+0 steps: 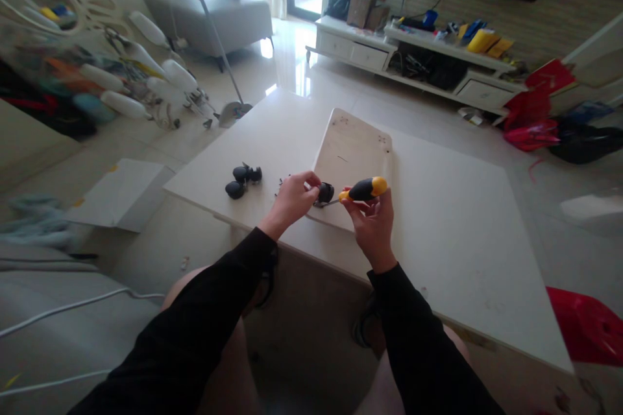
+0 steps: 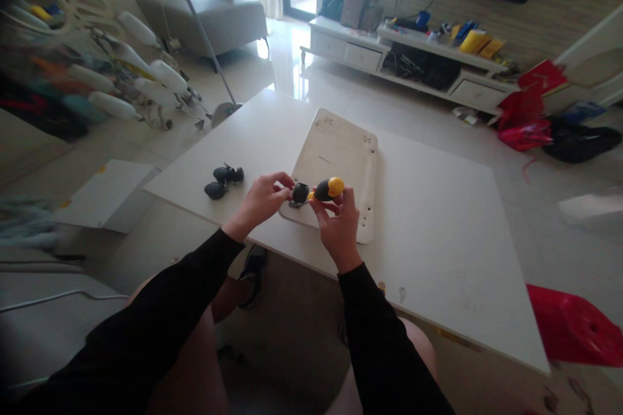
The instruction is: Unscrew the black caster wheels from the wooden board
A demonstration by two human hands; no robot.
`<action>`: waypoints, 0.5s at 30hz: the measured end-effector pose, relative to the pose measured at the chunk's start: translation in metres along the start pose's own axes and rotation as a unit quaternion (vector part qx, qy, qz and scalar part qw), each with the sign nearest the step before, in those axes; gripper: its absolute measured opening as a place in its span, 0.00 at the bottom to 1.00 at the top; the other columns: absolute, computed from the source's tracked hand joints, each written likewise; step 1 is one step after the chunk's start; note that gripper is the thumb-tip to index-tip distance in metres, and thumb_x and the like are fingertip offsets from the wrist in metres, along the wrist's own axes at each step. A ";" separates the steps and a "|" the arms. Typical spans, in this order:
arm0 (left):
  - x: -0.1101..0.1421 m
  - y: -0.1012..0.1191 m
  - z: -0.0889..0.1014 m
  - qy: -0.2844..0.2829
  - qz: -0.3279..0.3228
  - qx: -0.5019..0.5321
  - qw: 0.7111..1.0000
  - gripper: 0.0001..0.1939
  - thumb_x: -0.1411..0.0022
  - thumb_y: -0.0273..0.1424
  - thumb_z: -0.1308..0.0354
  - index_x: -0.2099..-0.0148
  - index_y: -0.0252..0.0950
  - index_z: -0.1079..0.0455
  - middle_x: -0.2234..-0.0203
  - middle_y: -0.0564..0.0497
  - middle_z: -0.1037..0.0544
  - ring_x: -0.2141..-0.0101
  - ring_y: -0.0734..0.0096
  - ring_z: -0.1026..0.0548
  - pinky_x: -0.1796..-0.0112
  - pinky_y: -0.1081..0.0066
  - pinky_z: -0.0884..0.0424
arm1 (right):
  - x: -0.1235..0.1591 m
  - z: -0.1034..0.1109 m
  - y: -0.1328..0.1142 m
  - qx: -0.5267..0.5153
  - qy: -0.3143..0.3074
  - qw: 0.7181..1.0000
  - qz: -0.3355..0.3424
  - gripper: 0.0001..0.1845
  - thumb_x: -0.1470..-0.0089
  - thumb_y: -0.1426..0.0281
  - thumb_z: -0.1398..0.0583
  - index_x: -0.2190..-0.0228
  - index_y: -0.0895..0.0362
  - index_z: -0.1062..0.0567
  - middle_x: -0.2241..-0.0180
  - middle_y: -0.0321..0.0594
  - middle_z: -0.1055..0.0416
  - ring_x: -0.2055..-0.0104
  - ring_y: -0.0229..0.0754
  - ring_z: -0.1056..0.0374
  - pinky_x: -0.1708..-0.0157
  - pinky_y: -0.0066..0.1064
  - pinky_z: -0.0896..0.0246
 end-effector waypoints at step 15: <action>0.000 0.010 -0.010 -0.212 -0.092 0.107 0.967 0.13 0.38 0.31 0.39 0.54 0.34 0.17 0.76 0.54 0.24 0.80 0.81 0.39 0.77 0.76 0.42 | -0.005 -0.008 0.005 0.072 -0.085 0.993 0.042 0.16 0.35 0.64 0.36 0.48 0.47 0.32 0.49 0.41 0.18 0.45 0.48 0.20 0.39 0.56 0.27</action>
Point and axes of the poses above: each hand's wrist, its own x-axis away from the middle knuckle, its own z-axis out of the back of the hand, y = z × x, the point moved 3 cm from there along -x, towards the middle knuckle
